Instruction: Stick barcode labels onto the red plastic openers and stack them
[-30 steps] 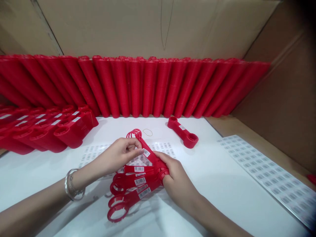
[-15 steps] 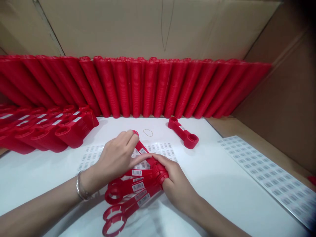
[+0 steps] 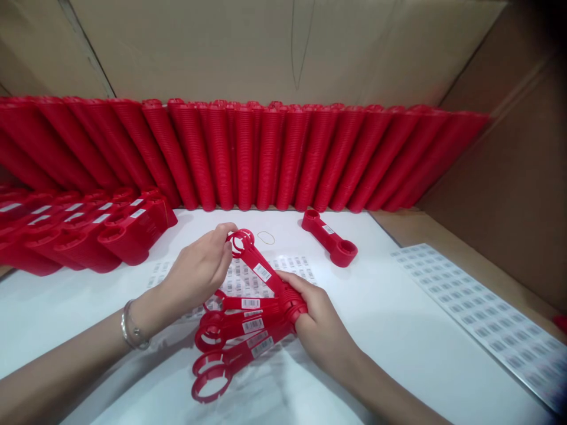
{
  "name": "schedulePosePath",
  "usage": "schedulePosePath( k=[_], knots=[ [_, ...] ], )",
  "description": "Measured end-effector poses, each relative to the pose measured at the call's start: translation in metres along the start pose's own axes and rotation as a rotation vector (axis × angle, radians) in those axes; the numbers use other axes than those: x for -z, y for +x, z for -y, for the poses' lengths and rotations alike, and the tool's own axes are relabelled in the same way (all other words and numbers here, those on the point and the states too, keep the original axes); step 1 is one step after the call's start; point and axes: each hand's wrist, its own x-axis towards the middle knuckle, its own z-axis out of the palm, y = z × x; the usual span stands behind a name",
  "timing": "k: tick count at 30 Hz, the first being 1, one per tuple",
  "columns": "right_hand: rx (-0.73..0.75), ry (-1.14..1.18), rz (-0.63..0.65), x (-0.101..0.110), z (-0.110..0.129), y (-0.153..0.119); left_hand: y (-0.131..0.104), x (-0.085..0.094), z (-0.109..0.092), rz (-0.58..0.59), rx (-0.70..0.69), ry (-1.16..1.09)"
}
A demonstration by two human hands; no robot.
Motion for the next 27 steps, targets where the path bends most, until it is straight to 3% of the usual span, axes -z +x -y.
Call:
schedulePosePath(
  k=[6,10,14,18,22,27],
  knots=[
    [-0.004,0.042,-0.043,0.001,0.002,0.002,-0.002,-0.002,0.001,0.027,-0.063,0.038],
    [0.006,0.033,-0.056,0.003,0.003,0.002,-0.001,0.0,-0.002,0.21,-0.123,0.103],
    [0.007,0.001,-0.052,0.003,0.003,0.002,0.008,0.002,0.008,0.412,-0.061,-0.052],
    [0.025,-0.02,-0.04,0.003,0.003,0.001,0.018,-0.007,0.032,0.313,0.045,-0.112],
    [0.036,-0.046,-0.008,0.002,0.001,0.001,0.018,-0.023,0.045,0.332,-0.036,-0.075],
    [0.04,-0.078,0.017,0.002,-0.001,0.001,0.017,-0.032,0.044,0.382,-0.108,-0.113]
  ],
)
